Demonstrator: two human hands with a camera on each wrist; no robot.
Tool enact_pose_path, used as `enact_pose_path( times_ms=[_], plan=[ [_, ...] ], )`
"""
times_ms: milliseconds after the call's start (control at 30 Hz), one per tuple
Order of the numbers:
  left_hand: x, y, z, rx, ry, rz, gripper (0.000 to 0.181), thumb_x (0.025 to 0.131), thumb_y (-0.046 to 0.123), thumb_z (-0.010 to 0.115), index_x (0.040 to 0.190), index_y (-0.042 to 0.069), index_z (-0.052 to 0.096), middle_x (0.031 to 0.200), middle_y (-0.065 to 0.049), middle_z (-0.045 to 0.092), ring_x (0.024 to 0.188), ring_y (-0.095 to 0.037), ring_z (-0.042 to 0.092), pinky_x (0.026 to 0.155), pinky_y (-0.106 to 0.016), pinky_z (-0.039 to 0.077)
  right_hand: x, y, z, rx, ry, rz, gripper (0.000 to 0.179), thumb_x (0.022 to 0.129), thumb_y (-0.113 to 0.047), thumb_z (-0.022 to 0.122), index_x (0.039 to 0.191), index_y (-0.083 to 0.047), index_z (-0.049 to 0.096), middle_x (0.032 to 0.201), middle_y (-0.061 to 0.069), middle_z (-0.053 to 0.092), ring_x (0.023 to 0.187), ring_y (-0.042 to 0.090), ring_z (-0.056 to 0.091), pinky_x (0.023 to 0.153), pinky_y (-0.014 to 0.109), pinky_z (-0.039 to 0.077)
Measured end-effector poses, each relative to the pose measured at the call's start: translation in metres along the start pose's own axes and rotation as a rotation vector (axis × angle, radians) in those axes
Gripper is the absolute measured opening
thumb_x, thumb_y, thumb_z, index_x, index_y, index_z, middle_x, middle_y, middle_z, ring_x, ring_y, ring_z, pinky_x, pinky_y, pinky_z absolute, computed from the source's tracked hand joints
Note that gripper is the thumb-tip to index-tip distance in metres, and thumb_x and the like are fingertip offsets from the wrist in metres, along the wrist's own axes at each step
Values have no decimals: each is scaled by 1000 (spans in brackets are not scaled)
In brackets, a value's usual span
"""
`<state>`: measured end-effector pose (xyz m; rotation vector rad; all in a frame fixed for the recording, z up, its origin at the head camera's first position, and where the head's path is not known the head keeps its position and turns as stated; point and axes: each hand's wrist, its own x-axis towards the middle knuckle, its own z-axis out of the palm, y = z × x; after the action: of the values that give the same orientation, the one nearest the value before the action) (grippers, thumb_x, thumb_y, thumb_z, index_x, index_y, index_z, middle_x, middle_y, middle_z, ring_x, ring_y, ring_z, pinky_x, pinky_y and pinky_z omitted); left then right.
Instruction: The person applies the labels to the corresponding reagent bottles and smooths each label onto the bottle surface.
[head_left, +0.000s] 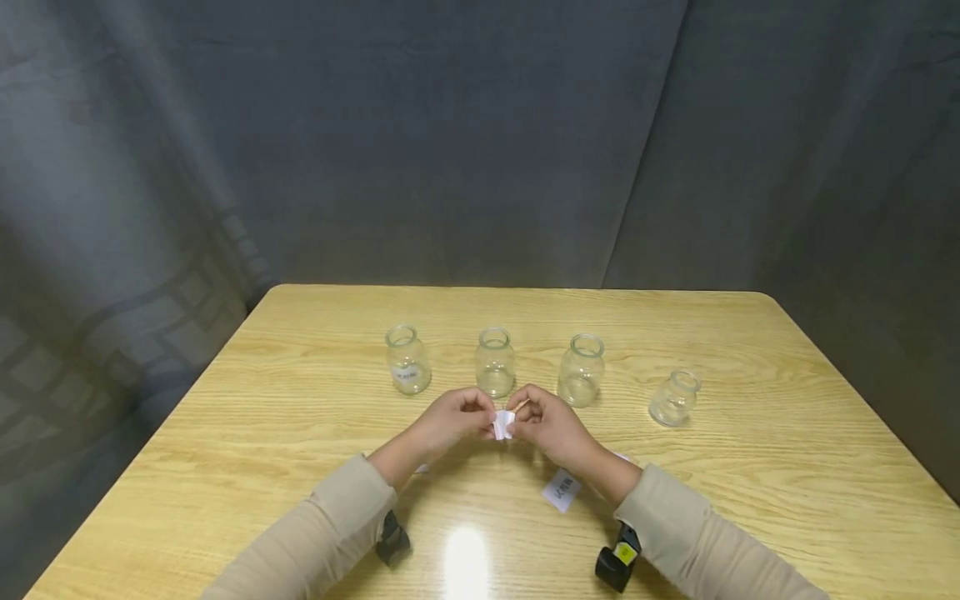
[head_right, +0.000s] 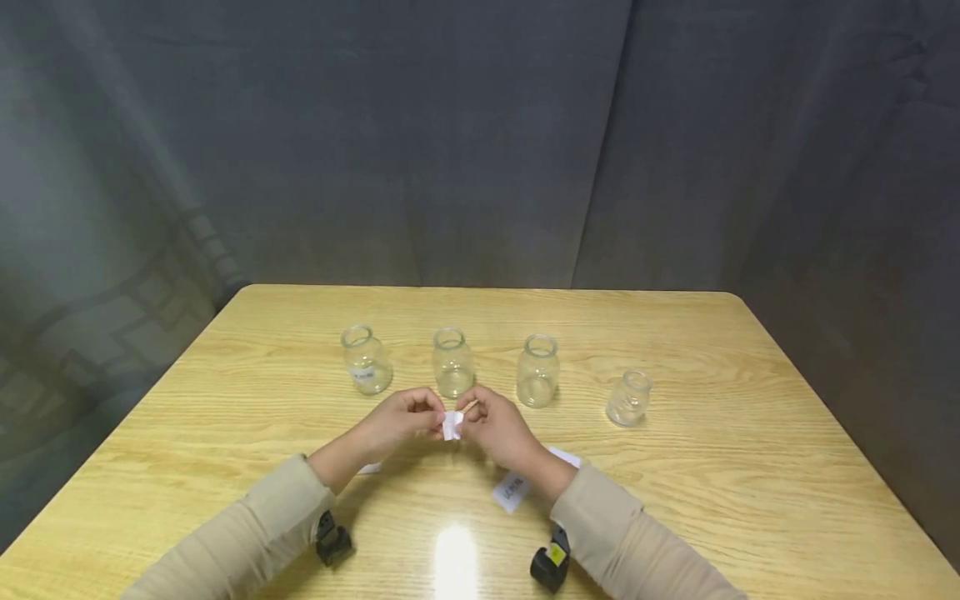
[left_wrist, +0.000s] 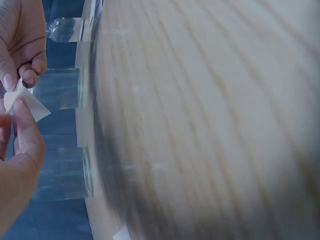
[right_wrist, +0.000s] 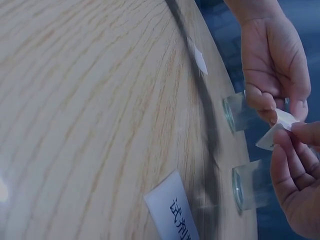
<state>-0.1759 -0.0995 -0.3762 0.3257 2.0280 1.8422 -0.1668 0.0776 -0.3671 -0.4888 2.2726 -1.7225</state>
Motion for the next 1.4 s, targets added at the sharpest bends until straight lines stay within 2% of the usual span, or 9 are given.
enact_pose_path(
  times_ms=[200, 400, 567, 800, 967, 1100, 1233, 1300, 1400],
  plan=[
    [0, -1, -1, -7, 17, -14, 7, 82, -2, 50, 87, -6, 50, 77, -8, 53, 71, -15, 55, 72, -31, 48, 0, 1, -4, -104, -17, -35, 20, 74, 3, 60, 93, -1, 59, 73, 5, 53, 65, 14, 49, 55, 22, 44],
    [1, -4, -3, 21, 19, -20, 9, 77, -4, 54, 85, -4, 49, 72, -5, 51, 68, -15, 52, 71, -31, 48, -1, 3, -9, -65, -86, -45, 20, 74, 1, 63, 92, 4, 57, 79, 8, 59, 71, 16, 56, 64, 28, 49],
    [0, -7, -5, 7, 20, -28, 16, 76, -7, 55, 91, -5, 49, 75, -5, 51, 68, -14, 52, 70, -30, 48, -2, 5, -13, -49, -155, -68, 21, 76, 6, 58, 96, 7, 54, 86, 13, 60, 80, 25, 58, 70, 28, 49],
    [-2, -7, -6, 52, 25, -19, 22, 77, -5, 56, 98, -5, 49, 79, -6, 52, 73, -15, 51, 71, -30, 48, -1, 9, -16, -172, -43, -110, 12, 77, 4, 57, 87, 0, 62, 90, 12, 62, 84, 24, 58, 72, 26, 48],
    [-4, -6, -6, 76, 19, -21, 22, 77, -4, 56, 98, -5, 50, 79, -6, 52, 72, -14, 51, 71, -30, 48, 0, 8, -18, -150, -10, -116, 9, 77, 5, 56, 83, 0, 61, 97, 15, 60, 91, 26, 56, 76, 26, 47],
    [-10, 5, -4, 115, -7, -25, 21, 78, -5, 55, 98, -7, 49, 79, -8, 52, 72, -15, 52, 74, -33, 48, 1, 7, -20, -122, -1, -108, 6, 79, 5, 56, 83, 1, 58, 94, 14, 59, 91, 26, 55, 76, 26, 47],
    [-9, 0, -5, 147, -35, -41, 19, 78, -2, 55, 96, -5, 50, 79, -8, 52, 74, -16, 53, 73, -32, 48, 2, 5, -23, -131, 29, -101, 6, 79, 5, 56, 84, 1, 56, 86, 9, 58, 86, 22, 54, 74, 28, 46],
    [-5, -8, -7, 148, -47, -55, 18, 78, -1, 57, 95, -4, 51, 79, -7, 52, 75, -16, 53, 72, -30, 48, 3, 4, -25, -141, 44, -96, 6, 79, 4, 56, 84, 1, 55, 83, 7, 56, 81, 19, 53, 71, 28, 46],
    [-6, -8, -6, 133, -61, -71, 18, 77, 0, 57, 93, -4, 52, 78, -6, 52, 74, -16, 52, 70, -29, 49, 4, 3, -27, -120, 41, -85, 7, 79, 4, 55, 86, 2, 53, 80, 9, 54, 75, 17, 51, 67, 31, 46]
  ],
)
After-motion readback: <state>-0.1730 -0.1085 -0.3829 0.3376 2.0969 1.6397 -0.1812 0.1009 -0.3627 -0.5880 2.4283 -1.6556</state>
